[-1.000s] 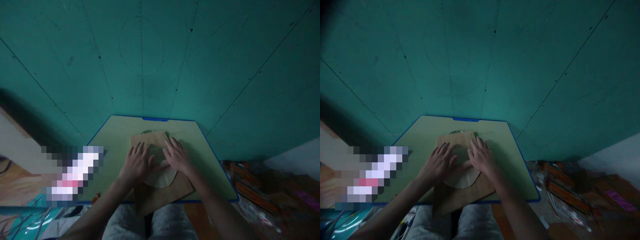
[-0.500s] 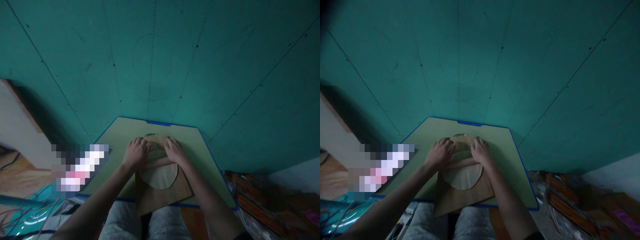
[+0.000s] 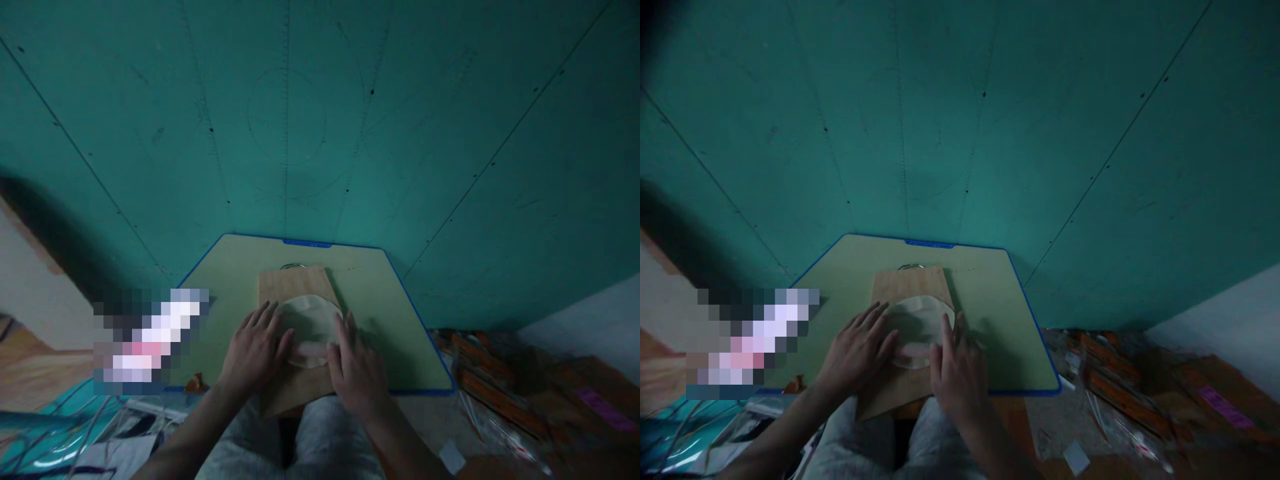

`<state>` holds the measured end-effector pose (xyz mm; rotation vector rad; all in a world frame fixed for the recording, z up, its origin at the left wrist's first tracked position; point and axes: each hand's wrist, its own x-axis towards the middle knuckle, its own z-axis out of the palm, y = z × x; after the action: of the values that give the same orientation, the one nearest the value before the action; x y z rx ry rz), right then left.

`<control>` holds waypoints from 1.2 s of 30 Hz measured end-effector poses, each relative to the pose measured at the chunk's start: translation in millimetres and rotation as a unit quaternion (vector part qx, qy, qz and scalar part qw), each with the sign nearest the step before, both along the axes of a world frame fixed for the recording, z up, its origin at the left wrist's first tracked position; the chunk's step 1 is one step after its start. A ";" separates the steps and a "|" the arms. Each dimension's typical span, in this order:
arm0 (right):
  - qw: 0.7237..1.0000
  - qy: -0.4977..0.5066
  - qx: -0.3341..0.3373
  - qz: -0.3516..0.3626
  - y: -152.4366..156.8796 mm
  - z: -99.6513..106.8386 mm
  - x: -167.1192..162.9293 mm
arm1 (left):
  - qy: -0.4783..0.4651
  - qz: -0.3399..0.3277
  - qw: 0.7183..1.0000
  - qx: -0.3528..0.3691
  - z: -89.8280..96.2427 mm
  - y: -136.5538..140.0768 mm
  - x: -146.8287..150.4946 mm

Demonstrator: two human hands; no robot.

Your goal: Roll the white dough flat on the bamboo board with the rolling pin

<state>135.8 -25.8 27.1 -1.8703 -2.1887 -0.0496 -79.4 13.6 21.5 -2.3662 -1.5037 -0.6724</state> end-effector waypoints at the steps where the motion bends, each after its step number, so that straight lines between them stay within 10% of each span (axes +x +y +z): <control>1: 1.000 0.009 0.008 0.007 -5.0 -2.9 -2.8 | 0.000 -0.001 1.000 -0.003 0.8 1.2 -3.4; 8: 0.998 0.036 0.031 0.043 -10.1 -9.6 -7.4 | -0.009 0.013 1.000 -0.022 1.8 -7.3 -5.8; 15: 0.999 0.007 -0.042 0.021 51.2 15.4 -8.3 | -0.053 0.004 0.998 -0.035 8.2 -10.0 -3.0; 26: 0.998 0.010 -0.054 0.014 157.2 23.4 -25.6 | 0.004 0.059 0.991 -0.116 20.1 91.1 -6.0; 30: 0.999 0.011 0.028 0.030 153.4 26.5 -26.2 | 0.014 0.062 0.992 -0.105 28.0 89.9 -3.6; 36: 0.998 0.014 -0.038 0.051 103.7 14.3 -11.4 | -0.035 0.000 0.994 -0.099 26.3 30.2 1.4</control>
<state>124.4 77.9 41.4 -1.7825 -2.2936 0.0806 -78.0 43.7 47.8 -2.5109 -1.6718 -0.6396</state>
